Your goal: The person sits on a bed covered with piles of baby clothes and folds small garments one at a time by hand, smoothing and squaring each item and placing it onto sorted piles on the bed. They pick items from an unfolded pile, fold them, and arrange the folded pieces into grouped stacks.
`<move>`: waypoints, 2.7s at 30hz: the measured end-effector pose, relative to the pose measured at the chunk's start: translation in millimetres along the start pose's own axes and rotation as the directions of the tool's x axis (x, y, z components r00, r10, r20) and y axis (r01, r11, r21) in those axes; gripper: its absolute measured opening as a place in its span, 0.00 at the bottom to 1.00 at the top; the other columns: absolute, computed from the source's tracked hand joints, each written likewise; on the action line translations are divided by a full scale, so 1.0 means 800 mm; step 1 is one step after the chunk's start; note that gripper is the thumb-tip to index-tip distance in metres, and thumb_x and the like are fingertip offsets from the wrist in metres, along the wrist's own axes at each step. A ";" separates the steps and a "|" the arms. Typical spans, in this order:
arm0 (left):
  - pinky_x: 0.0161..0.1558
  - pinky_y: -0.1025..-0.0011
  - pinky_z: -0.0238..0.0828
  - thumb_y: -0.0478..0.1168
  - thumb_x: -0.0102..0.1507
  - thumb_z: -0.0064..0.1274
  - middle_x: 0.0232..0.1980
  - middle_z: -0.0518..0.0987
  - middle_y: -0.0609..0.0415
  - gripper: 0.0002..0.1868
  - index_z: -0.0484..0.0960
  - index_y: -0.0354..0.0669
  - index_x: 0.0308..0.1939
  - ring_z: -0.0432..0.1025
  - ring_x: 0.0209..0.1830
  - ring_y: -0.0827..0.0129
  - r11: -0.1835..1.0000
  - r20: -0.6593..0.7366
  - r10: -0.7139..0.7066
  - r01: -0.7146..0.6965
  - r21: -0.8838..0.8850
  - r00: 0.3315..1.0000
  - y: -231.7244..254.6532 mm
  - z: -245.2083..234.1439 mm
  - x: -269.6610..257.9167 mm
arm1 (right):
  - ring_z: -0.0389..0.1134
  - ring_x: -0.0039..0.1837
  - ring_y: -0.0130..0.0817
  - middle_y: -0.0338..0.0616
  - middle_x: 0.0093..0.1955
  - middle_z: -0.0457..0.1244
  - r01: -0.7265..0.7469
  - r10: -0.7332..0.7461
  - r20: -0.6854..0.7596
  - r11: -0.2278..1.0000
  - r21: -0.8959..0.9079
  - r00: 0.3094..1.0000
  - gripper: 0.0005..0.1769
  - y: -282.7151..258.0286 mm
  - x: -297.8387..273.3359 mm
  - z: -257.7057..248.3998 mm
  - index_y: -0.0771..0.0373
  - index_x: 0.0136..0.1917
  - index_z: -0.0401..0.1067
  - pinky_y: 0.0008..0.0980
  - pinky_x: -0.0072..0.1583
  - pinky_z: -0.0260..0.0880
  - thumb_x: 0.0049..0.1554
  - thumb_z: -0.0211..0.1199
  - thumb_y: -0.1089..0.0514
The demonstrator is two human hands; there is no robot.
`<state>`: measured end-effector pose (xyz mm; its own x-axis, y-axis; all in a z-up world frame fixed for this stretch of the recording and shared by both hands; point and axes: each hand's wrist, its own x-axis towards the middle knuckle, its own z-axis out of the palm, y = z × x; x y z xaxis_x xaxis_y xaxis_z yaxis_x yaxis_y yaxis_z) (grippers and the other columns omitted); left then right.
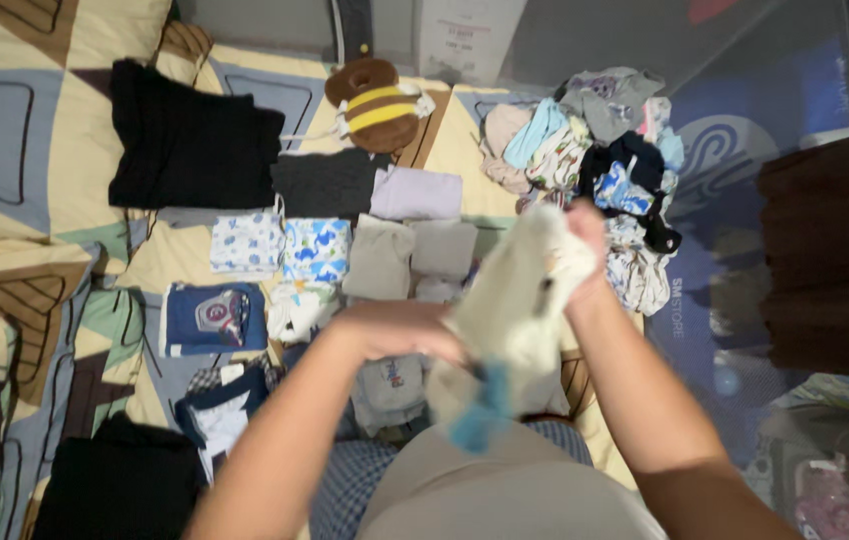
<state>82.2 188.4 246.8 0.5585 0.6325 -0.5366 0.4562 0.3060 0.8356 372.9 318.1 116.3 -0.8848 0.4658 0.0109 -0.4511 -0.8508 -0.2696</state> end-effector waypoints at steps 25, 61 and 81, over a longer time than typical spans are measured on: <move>0.43 0.54 0.72 0.39 0.55 0.59 0.41 0.81 0.45 0.13 0.80 0.44 0.44 0.77 0.41 0.47 0.690 -0.336 0.593 -0.246 0.681 0.732 -0.014 -0.022 0.000 | 0.70 0.38 0.50 0.53 0.36 0.68 -0.061 0.059 -0.125 -0.628 -0.776 0.990 0.13 -0.002 0.064 0.246 0.61 0.44 0.78 0.45 0.43 0.70 0.45 0.70 0.55; 0.44 0.73 0.78 0.30 0.61 0.59 0.47 0.83 0.50 0.20 0.80 0.35 0.58 0.78 0.44 0.70 0.676 -0.817 0.052 -0.622 -0.395 0.574 -0.042 -0.043 -0.026 | 0.71 0.49 0.32 0.43 0.47 0.70 -0.078 -0.453 -0.055 -0.032 -0.996 0.890 0.20 -0.014 0.089 0.180 0.63 0.55 0.74 0.30 0.53 0.73 0.49 0.70 0.71; 0.57 0.73 0.73 0.27 0.66 0.49 0.52 0.82 0.54 0.13 0.80 0.38 0.54 0.76 0.53 0.73 0.635 -0.771 0.342 -0.737 -0.232 0.538 -0.051 -0.013 -0.015 | 0.65 0.65 0.38 0.55 0.63 0.64 0.165 -0.222 0.215 -0.223 -0.961 0.951 0.38 0.052 0.122 0.220 0.69 0.68 0.64 0.33 0.61 0.68 0.44 0.72 0.67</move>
<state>49.4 175.7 220.4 -0.0778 0.9931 0.0879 -0.2828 -0.1066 0.9532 247.3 285.7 275.6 -0.7664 0.5795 0.2771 0.0662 0.5003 -0.8633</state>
